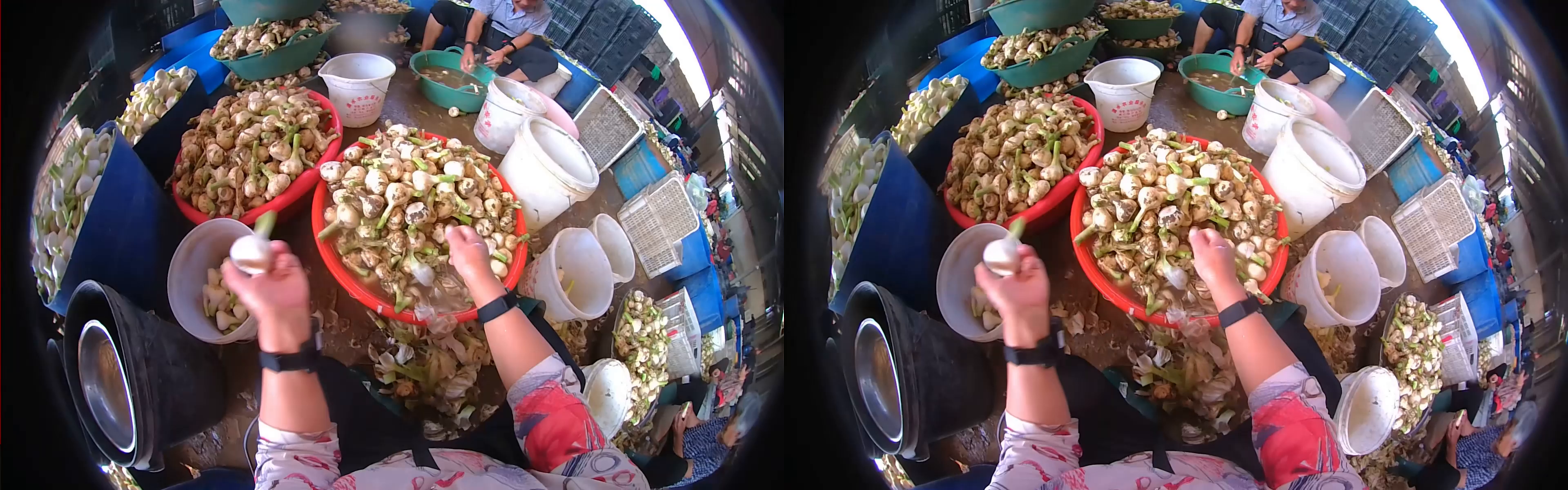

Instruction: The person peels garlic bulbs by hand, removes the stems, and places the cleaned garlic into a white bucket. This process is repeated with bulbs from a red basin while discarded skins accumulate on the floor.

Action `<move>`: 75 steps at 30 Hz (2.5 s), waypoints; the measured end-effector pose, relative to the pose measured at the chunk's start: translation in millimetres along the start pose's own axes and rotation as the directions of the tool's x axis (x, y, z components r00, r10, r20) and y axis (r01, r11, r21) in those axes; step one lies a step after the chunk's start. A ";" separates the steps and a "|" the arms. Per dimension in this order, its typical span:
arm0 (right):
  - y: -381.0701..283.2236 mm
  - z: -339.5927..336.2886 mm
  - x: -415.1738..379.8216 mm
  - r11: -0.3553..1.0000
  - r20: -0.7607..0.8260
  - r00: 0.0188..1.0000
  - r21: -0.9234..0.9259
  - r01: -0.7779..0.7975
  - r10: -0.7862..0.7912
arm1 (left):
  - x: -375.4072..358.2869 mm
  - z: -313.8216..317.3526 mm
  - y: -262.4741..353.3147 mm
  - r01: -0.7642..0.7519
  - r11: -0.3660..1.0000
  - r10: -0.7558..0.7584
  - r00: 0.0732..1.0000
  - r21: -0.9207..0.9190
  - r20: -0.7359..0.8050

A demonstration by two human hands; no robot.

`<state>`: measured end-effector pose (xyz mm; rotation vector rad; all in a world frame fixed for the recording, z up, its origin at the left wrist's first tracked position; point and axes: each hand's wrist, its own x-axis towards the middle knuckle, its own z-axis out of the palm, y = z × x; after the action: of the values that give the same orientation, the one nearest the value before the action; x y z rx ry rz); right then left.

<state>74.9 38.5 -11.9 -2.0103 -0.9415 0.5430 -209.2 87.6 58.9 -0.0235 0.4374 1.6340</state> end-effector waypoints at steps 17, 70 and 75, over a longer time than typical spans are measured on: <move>-50.1 21.2 -54.5 0.275 0.600 0.761 0.710 -0.648 0.246 | -28.1 -30.0 -139.9 -0.149 0.632 -0.436 0.743 0.761 0.508; 2.7 -57.0 -88.4 0.876 0.129 0.977 0.434 -0.211 0.171 | -65.8 -26.6 -112.5 0.507 0.569 -0.810 0.479 0.647 0.337; -39.9 -62.2 -118.4 0.982 0.587 0.809 0.174 -0.075 -0.042 | -73.3 -36.7 -118.0 0.459 0.590 -0.776 0.551 0.664 0.307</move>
<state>25.0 -70.2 60.1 -1.6942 -1.1799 1.2715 -95.5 12.2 13.4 0.6491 0.3166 0.6568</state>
